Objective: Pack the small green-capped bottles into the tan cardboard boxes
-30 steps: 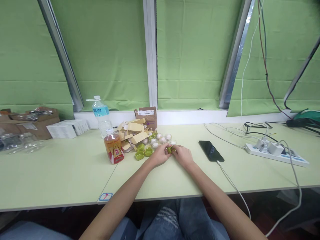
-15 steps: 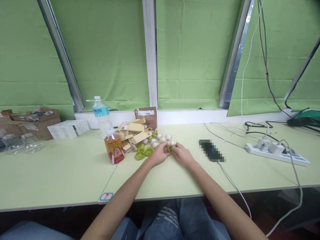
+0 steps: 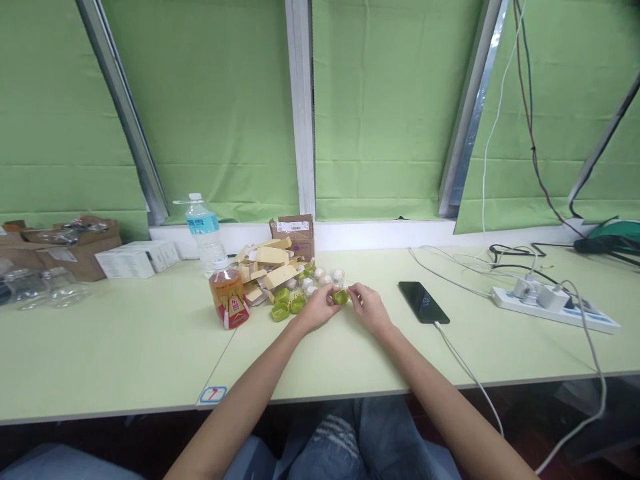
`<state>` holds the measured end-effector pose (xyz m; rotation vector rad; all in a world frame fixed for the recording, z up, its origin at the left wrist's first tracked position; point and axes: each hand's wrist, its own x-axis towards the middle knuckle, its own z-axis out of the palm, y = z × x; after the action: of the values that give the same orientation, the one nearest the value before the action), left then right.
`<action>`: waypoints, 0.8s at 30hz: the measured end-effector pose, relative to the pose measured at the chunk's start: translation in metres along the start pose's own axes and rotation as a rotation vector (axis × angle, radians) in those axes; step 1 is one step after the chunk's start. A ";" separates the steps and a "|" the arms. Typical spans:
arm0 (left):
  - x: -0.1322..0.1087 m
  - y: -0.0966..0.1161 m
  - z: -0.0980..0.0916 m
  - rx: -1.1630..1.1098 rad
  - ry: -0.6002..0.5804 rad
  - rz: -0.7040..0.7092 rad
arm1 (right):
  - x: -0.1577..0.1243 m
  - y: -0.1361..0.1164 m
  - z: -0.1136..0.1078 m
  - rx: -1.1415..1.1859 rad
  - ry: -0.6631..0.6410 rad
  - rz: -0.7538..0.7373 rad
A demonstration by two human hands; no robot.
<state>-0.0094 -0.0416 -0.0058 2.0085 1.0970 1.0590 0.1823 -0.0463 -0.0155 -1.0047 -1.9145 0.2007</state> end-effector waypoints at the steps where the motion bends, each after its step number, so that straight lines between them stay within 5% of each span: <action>1: 0.000 0.000 0.000 -0.004 0.002 -0.002 | 0.000 0.000 0.000 0.013 0.008 -0.018; 24: 0.003 -0.007 0.002 -0.084 0.005 -0.004 | 0.001 -0.007 0.014 0.075 -0.105 0.016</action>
<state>-0.0097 -0.0356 -0.0114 1.9386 1.0414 1.0906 0.1673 -0.0467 -0.0193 -0.9761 -1.9795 0.3380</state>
